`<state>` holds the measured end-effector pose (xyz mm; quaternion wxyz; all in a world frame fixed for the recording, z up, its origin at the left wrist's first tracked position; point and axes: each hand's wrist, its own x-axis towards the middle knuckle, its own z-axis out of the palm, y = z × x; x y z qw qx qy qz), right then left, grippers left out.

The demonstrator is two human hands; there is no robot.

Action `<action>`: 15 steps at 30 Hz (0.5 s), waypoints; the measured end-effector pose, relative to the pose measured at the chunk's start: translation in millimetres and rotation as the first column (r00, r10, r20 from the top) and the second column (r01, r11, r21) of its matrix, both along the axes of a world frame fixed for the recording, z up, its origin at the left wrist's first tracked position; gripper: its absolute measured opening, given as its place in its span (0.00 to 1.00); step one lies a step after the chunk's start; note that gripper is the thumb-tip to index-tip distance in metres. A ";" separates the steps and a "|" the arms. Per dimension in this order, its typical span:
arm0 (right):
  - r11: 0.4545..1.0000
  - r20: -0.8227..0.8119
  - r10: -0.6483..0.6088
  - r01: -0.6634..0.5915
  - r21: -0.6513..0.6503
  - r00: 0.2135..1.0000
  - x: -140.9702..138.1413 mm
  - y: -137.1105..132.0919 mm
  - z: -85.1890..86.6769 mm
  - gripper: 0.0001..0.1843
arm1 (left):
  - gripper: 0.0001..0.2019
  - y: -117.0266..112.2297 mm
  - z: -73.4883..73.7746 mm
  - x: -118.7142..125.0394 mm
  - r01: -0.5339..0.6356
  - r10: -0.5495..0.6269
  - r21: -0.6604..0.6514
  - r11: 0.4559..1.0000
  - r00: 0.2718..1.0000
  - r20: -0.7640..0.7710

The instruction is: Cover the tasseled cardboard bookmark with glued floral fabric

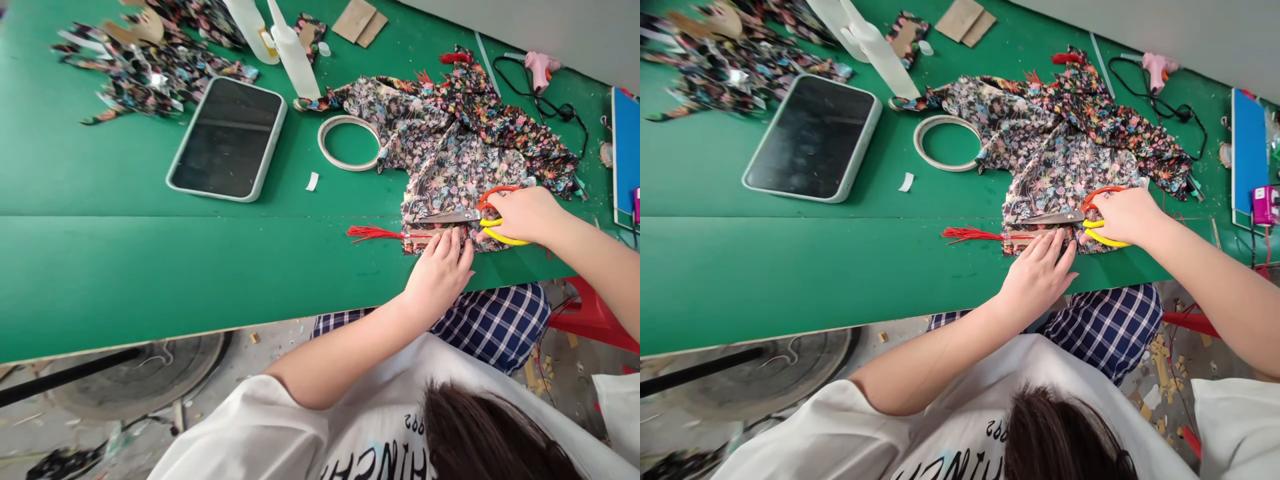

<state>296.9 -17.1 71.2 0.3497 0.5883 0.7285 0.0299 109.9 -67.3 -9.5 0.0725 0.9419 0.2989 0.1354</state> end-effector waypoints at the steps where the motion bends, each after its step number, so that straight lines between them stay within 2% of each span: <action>1: 1.000 -0.001 0.000 0.000 0.001 1.000 0.0 0.4 -0.3 0.34 | 0.24 -0.2 -0.2 -0.1 -0.001 0.001 0.001 1.000 1.000 0.000; 8: 0.999 -0.006 -0.022 0.021 -0.031 1.000 0.1 3.6 -3.6 0.34 | 0.24 -0.9 -1.7 0.5 -0.013 0.013 0.037 0.999 1.000 0.013; 15: 1.000 -0.035 0.015 -0.016 -0.012 0.999 -1.1 2.6 -7.9 0.34 | 0.25 -0.6 0.1 -0.2 -0.017 0.017 0.054 0.998 1.000 -0.001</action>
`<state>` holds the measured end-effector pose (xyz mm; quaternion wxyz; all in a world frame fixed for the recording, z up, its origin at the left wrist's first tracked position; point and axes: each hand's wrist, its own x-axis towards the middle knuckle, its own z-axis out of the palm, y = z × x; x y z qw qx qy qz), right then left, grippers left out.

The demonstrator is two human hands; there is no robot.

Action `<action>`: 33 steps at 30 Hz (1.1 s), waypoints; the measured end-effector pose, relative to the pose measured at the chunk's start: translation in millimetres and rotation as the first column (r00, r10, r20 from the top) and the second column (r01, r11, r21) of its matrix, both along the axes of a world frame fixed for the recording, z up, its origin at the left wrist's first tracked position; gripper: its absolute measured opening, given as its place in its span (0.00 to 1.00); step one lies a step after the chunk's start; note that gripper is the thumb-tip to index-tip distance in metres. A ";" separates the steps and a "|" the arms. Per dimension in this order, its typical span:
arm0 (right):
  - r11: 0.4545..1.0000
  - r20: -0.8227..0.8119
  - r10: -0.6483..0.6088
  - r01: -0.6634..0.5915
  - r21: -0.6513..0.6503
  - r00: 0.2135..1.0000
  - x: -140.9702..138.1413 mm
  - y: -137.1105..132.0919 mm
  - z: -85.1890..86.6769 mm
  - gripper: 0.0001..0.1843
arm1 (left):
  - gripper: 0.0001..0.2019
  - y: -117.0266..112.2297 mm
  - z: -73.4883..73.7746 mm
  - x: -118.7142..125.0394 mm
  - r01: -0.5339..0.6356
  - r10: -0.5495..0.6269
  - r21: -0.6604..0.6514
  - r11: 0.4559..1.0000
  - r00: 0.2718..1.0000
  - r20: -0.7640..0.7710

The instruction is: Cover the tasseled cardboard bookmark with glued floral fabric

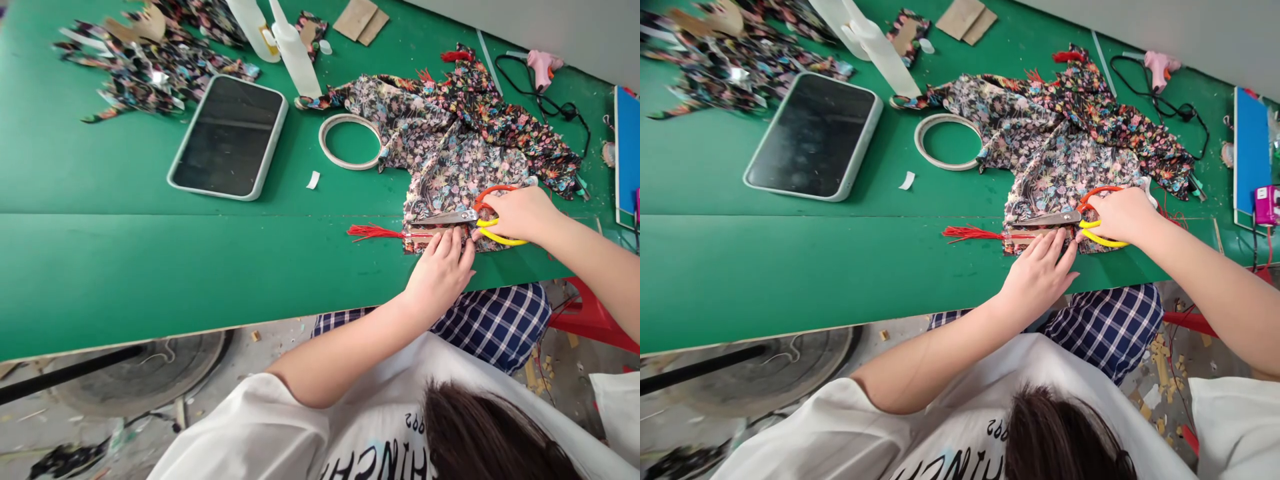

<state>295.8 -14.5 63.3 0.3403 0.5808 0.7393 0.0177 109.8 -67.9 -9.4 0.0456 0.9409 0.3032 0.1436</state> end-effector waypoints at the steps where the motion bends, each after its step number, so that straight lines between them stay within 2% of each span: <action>1: 1.000 0.001 -0.002 0.002 0.001 1.000 0.3 -0.1 -0.4 0.33 | 0.25 0.0 0.2 0.0 0.000 0.000 0.000 1.000 1.000 0.000; 9: 0.996 0.016 -0.071 0.071 -0.047 0.997 3.0 1.5 -7.4 0.34 | 0.25 1.2 0.6 0.5 0.012 -0.012 -0.040 0.999 1.000 -0.010; 16: 0.998 0.016 -0.026 0.027 -0.051 1.000 -2.1 3.1 -5.4 0.32 | 0.26 0.0 1.5 0.0 0.007 -0.007 -0.041 0.999 1.000 -0.013; 24: 0.999 0.006 -0.032 0.033 -0.030 0.999 -4.1 6.8 -10.7 0.30 | 0.25 0.7 1.8 0.4 0.017 -0.017 -0.050 0.999 1.000 -0.012; 29: 0.999 0.022 -0.014 0.015 -0.041 1.000 -12.8 8.7 -4.9 0.28 | 0.23 0.3 0.0 0.9 0.014 -0.014 -0.024 1.000 1.000 0.017; 33: 0.999 0.042 -0.028 0.026 0.044 0.999 -18.9 7.8 4.1 0.25 | 0.23 -0.3 -1.8 0.8 0.013 -0.012 -0.013 1.000 0.999 0.030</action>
